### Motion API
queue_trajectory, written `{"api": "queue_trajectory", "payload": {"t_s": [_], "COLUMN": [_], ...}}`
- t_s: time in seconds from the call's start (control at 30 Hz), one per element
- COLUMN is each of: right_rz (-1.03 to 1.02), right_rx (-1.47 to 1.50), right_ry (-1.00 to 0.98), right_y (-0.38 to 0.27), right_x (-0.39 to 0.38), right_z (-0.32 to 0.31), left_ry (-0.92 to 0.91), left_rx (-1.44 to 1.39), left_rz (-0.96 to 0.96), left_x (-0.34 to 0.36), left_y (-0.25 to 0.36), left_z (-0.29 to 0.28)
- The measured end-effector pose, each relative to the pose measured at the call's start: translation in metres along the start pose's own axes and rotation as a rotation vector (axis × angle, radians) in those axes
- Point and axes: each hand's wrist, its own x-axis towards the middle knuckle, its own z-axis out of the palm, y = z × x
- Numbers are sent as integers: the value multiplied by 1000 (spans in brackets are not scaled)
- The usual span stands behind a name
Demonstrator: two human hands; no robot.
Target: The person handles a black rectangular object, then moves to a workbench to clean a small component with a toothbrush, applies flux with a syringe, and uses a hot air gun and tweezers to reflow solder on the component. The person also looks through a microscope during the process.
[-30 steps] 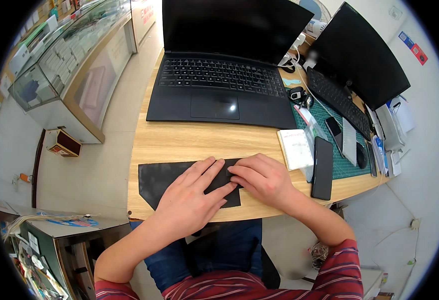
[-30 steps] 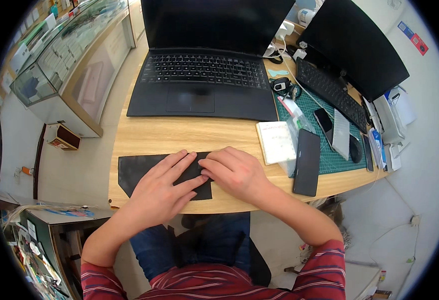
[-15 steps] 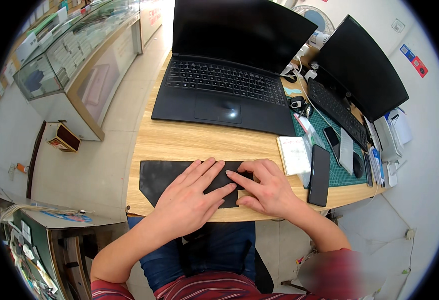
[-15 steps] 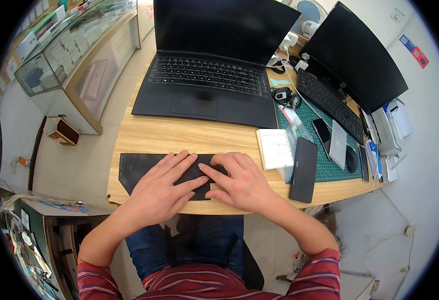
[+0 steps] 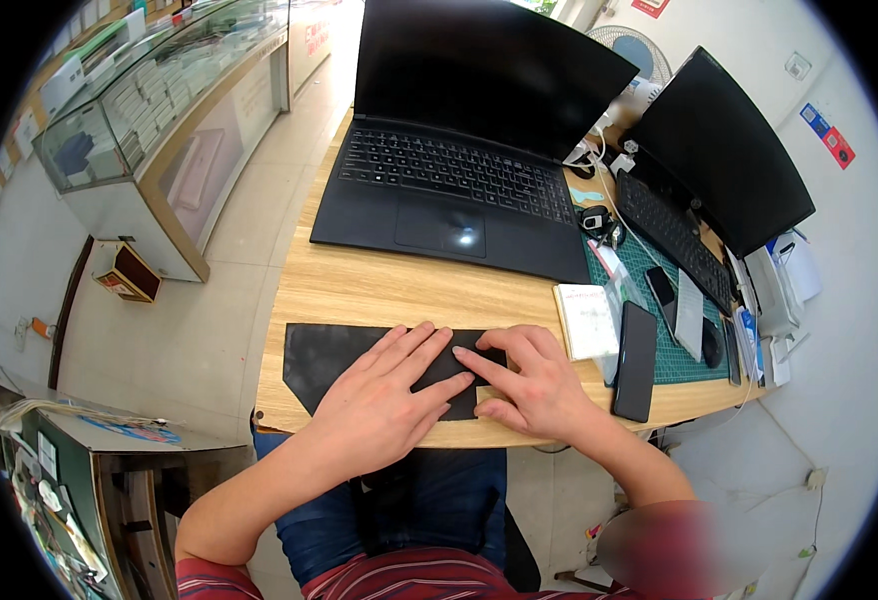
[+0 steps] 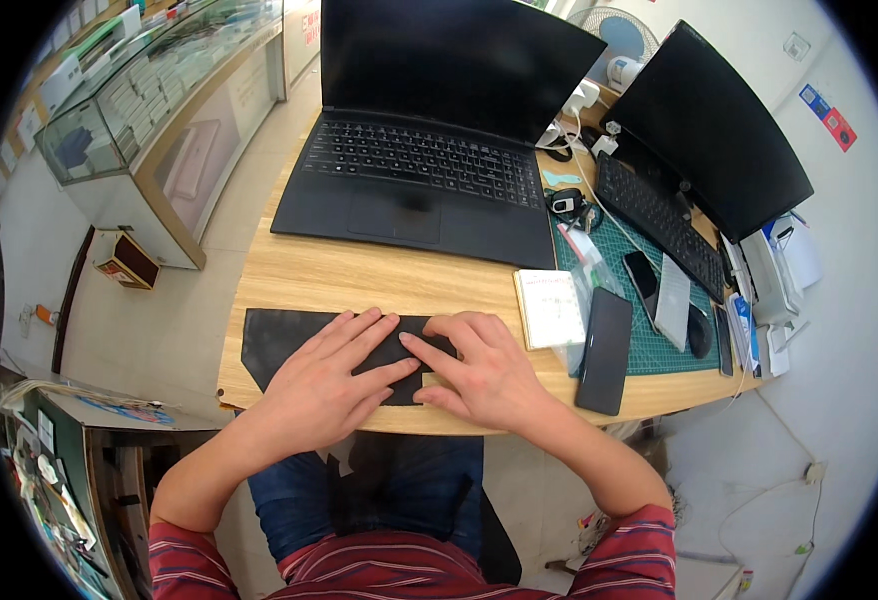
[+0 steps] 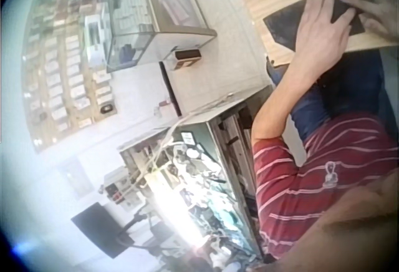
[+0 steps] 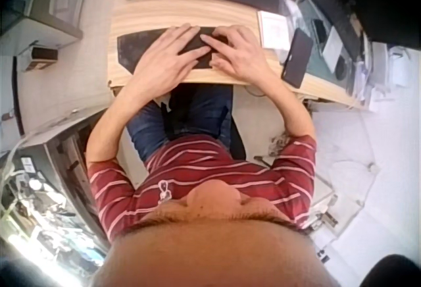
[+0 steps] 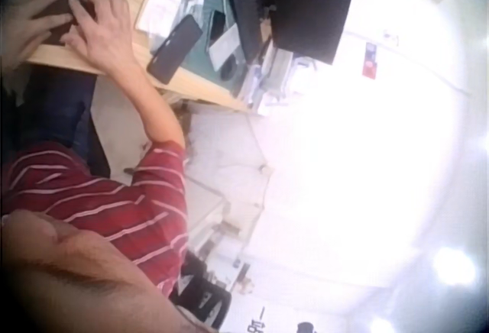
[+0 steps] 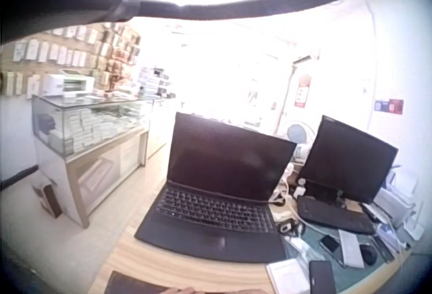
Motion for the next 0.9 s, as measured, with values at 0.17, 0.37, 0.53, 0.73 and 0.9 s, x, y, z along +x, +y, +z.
{"api": "queue_trajectory", "payload": {"t_s": [0.17, 0.37, 0.53, 0.73, 0.9], "right_rz": [3, 7, 103, 19, -43], "right_rx": [-33, -31, 44, 0, -1], "right_ry": [-26, -18, 22, 21, 46], "right_y": [-2, 0, -1, -5, -12], "right_x": [0, -2, -4, -18, -23], "right_z": [-2, 0, -4, -13, -16], "left_ry": [9, -3, -15, -120, -61], "left_rx": [1, -9, 7, 0, 25], "left_rz": [-15, -19, 34, 59, -28], "left_x": [-1, 2, 5, 8, -3], "left_y": [0, 3, 0, -15, 1], "left_z": [1, -1, -2, -19, -8]}}
